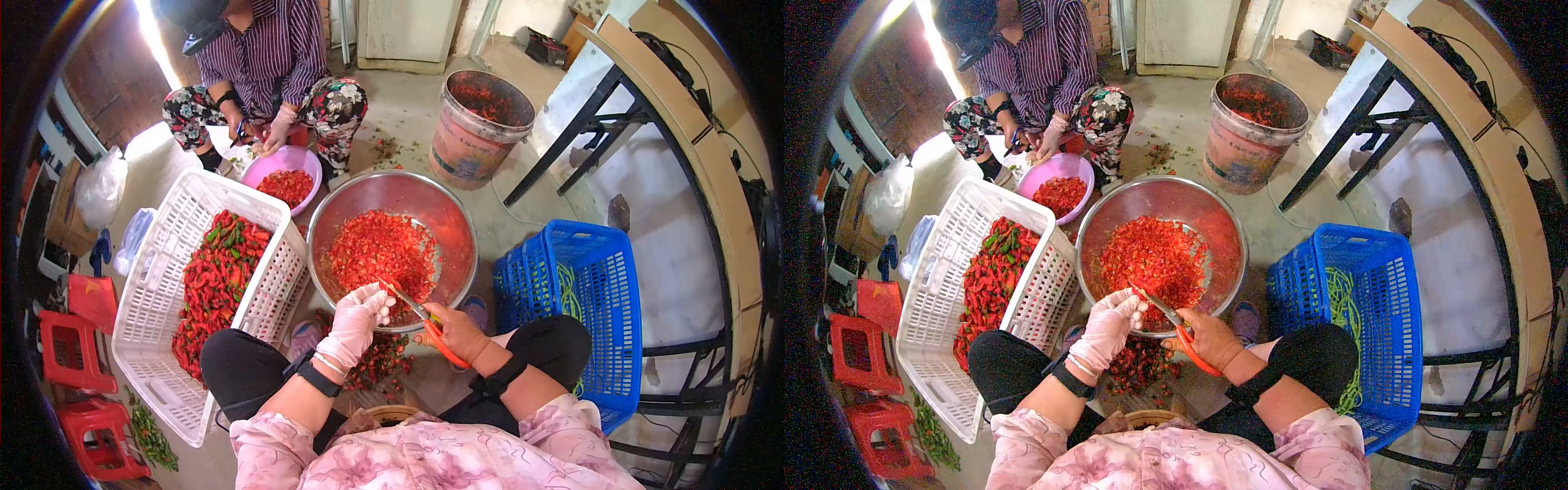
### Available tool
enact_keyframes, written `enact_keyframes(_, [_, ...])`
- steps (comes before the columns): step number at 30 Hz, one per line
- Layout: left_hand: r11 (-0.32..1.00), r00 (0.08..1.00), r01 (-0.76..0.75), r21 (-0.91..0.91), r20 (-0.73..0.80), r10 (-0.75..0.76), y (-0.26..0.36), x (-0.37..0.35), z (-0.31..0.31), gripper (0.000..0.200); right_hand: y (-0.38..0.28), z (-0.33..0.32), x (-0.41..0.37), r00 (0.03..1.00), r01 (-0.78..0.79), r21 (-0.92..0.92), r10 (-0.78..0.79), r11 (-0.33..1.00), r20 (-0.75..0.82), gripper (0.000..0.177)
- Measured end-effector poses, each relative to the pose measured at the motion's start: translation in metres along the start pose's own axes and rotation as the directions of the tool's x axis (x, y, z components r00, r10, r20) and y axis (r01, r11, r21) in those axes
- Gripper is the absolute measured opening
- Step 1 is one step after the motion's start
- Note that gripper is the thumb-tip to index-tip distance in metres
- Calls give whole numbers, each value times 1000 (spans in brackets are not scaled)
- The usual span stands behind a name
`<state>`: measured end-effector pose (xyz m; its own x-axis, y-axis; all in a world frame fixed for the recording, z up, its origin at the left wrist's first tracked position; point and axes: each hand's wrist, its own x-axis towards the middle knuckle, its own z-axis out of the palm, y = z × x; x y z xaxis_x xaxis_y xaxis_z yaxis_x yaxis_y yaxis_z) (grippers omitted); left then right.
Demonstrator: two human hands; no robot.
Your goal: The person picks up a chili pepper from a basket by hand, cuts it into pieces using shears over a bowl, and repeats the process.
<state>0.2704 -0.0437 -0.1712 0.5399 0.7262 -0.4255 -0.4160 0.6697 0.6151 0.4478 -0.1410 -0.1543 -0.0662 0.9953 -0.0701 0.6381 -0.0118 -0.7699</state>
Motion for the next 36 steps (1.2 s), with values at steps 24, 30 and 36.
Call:
enact_keyframes(24, [936, 999, -39, 351, -5, 44, -4, -1, 2, 13, -2, -2, 0, 996, -78, -314, 62, 946, -60, 50])
enact_keyframes(30, [938, 998, -62, 342, 26, 57, -5, 1, -9, 14, 15, 0, 1, 994, -101, 268, 87, 958, 64, 50])
enact_keyframes(36, [953, 989, -72, 296, 142, 31, -4, 1, -9, 10, 14, 4, 3, 991, 123, 180, -132, 976, 37, 50])
